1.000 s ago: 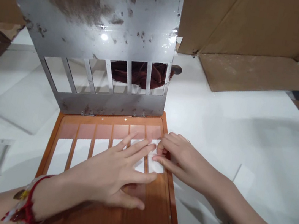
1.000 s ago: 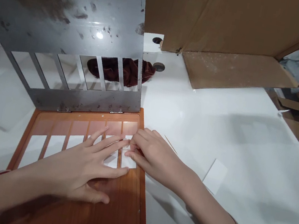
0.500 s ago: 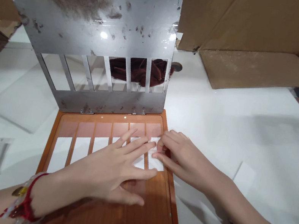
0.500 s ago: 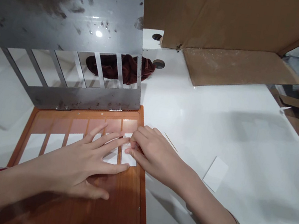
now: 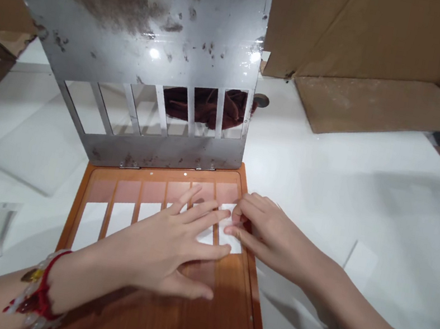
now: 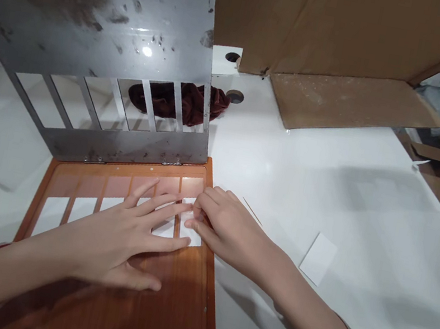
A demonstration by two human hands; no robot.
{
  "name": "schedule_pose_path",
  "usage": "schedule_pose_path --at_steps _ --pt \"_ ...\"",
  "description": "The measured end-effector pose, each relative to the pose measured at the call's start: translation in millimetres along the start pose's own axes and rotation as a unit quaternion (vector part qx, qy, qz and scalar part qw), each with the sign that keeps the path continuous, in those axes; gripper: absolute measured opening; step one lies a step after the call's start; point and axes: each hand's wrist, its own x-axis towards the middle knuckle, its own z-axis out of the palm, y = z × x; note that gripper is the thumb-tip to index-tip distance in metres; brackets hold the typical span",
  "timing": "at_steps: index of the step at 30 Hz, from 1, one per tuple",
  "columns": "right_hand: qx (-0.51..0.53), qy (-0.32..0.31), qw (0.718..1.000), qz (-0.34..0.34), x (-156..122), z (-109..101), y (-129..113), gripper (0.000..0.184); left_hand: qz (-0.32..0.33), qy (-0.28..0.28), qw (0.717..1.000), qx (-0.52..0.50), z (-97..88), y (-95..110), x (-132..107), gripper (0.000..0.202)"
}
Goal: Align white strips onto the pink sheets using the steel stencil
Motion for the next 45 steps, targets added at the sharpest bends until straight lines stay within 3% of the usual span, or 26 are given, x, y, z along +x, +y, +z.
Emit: schedule_pose_path --at_steps 16,25,45 --pt "0.046 0.052 0.996 0.059 -2 9 -4 0.018 -0.023 -0.032 0.998 -0.057 -10.2 -2 6 0.048" --pt "0.059 0.049 0.993 0.094 -2 6 -8 0.014 -0.029 -0.036 0.997 -0.060 -9.5 0 9 0.051" --pt "0.072 0.076 0.991 0.086 -1 9 -8 0.020 -0.040 -0.054 0.996 -0.057 -17.2 2 14 0.044"
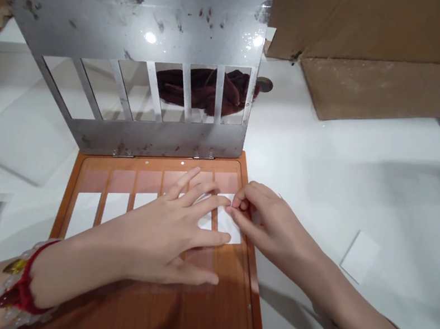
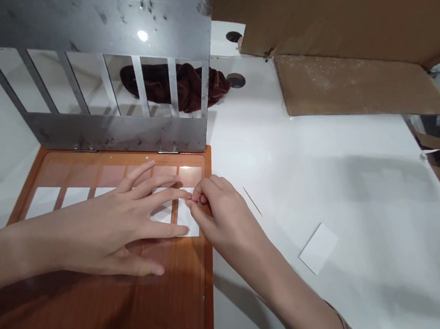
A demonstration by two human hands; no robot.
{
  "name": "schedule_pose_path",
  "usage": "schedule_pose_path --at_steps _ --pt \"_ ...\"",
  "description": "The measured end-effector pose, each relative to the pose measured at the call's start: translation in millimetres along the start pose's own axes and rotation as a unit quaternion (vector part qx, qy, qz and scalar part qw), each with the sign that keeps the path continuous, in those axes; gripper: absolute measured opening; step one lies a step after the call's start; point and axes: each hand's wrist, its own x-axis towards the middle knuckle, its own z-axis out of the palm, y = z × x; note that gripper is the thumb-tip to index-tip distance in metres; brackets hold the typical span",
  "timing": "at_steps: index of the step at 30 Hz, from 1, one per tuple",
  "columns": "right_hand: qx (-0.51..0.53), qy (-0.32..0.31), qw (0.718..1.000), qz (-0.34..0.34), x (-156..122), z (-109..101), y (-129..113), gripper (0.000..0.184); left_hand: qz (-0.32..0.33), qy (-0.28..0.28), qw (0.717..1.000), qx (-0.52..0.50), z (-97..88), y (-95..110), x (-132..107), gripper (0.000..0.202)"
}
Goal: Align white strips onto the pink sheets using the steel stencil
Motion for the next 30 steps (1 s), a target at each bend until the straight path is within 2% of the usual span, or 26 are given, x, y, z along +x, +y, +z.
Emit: schedule_pose_path --at_steps 9,12,15,18,23,30 --pt "0.004 -0.006 1.000 0.018 -1 0 1 0.021 -0.018 0.007 1.000 -0.015 4.6 1 -2 0.048" --pt "0.003 -0.009 1.000 0.025 -1 -1 0 0.018 -0.008 0.045 0.999 -0.003 7.0 4 -5 0.045" --pt "-0.001 -0.009 1.000 0.024 -1 -2 -1 0.014 -0.009 0.091 0.993 0.071 12.1 17 -7 0.039" --pt "-0.001 -0.008 1.000 0.025 -2 -2 0 0.014 -0.034 0.118 0.978 0.166 22.6 39 -7 0.044" --pt "-0.006 -0.005 1.000 0.030 -1 -1 1 0.016 -0.066 0.150 0.958 0.235 43.6 70 -1 0.044" --pt "-0.009 0.001 0.999 0.033 -2 1 2 0.019 -0.098 0.139 0.948 0.268 46.7 76 6 0.055"
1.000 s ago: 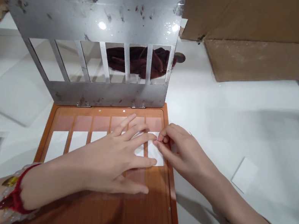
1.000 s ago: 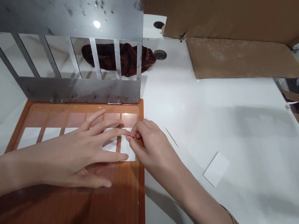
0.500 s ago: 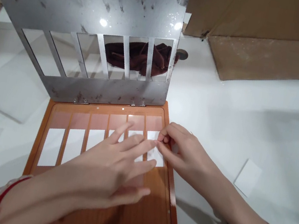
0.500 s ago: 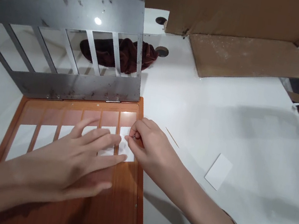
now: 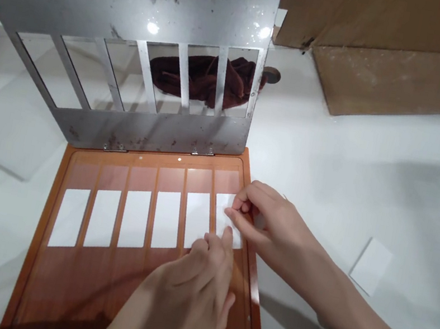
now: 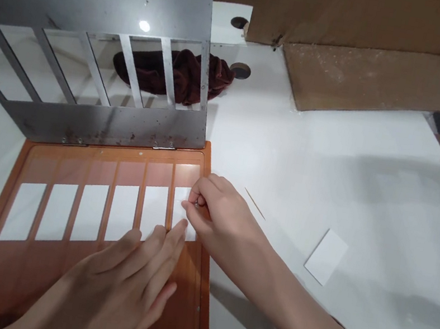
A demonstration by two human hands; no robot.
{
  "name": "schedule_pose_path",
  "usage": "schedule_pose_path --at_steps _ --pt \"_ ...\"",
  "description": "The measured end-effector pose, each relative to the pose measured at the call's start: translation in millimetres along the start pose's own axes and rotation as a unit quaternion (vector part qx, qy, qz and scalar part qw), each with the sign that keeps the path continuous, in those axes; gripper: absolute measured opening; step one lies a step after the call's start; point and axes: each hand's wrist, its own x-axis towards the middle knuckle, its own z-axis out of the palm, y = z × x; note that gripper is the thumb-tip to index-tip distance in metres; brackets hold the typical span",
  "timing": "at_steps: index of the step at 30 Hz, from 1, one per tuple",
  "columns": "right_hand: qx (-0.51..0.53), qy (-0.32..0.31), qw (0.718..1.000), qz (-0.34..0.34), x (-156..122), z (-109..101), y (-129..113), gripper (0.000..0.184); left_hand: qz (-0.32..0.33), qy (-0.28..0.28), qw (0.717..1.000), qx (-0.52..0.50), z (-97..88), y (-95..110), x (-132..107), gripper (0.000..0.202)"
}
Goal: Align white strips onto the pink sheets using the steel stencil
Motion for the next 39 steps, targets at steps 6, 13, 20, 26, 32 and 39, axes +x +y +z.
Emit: schedule_pose_path --at_steps 6,13,20,26,32,39 --pt "-0.001 0.007 1.000 -0.008 1 1 2 0.017 0.003 0.002 1.000 0.005 -0.4 3 -4 0.051" --pt "-0.005 0.009 1.000 -0.001 -1 0 0 0.017 0.004 -0.013 0.999 0.029 -3.0 3 3 0.051" --pt "0.027 0.032 0.998 0.039 2 -8 -3 0.010 0.007 -0.014 0.998 0.059 -1.8 2 5 0.061" --pt "-0.012 0.137 0.990 0.005 5 -36 -6 0.012 0.005 -0.018 0.999 0.043 -5.1 0 6 0.055" --pt "-0.099 -0.005 0.988 -0.123 7 -33 -2 0.026 -0.005 -0.007 1.000 0.013 -0.6 3 3 0.054" --pt "-0.119 -0.008 0.978 -0.169 0 -35 -3 0.013 -0.011 -0.025 1.000 -0.001 -4.3 4 4 0.047"
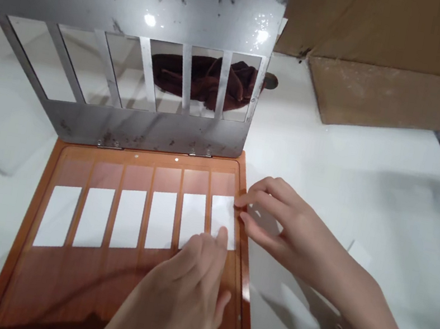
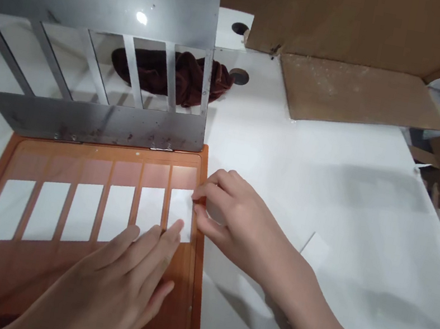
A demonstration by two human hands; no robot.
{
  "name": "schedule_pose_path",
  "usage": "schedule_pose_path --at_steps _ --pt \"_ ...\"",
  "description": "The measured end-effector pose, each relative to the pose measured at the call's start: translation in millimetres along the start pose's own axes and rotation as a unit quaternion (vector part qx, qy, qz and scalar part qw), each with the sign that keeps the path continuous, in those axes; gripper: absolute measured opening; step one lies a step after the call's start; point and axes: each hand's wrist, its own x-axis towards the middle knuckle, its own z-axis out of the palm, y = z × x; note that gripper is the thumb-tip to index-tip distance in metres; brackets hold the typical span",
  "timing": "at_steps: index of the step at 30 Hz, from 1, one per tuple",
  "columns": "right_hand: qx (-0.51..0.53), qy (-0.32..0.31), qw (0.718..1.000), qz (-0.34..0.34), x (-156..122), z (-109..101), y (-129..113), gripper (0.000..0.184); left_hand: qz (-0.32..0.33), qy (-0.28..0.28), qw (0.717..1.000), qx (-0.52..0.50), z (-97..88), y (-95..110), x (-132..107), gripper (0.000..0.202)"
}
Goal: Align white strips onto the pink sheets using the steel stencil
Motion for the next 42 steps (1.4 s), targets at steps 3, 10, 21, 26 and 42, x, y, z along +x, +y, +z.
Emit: schedule_pose_path --at_steps 3,10,21,26,42 --pt "-0.003 -0.013 1.000 -0.013 -4 0 0 0.011 0.012 -0.001 1.000 -0.009 -2.1 -1 0 0.044" --pt "-0.040 -0.009 0.999 -0.005 -5 5 -1 0.013 0.007 0.023 0.999 -0.027 2.4 3 1 0.041" --pt "-0.032 -0.007 0.999 0.009 -5 7 -4 0.009 -0.007 0.035 0.999 -0.031 0.3 2 4 0.045" --pt "-0.026 -0.016 0.999 0.018 -6 7 -4 0.009 -0.010 0.039 0.999 -0.027 1.8 3 5 0.041" --pt "0.090 -0.104 0.988 0.068 -5 4 2 0.012 -0.071 0.030 0.997 -0.022 -1.6 -7 3 0.036"
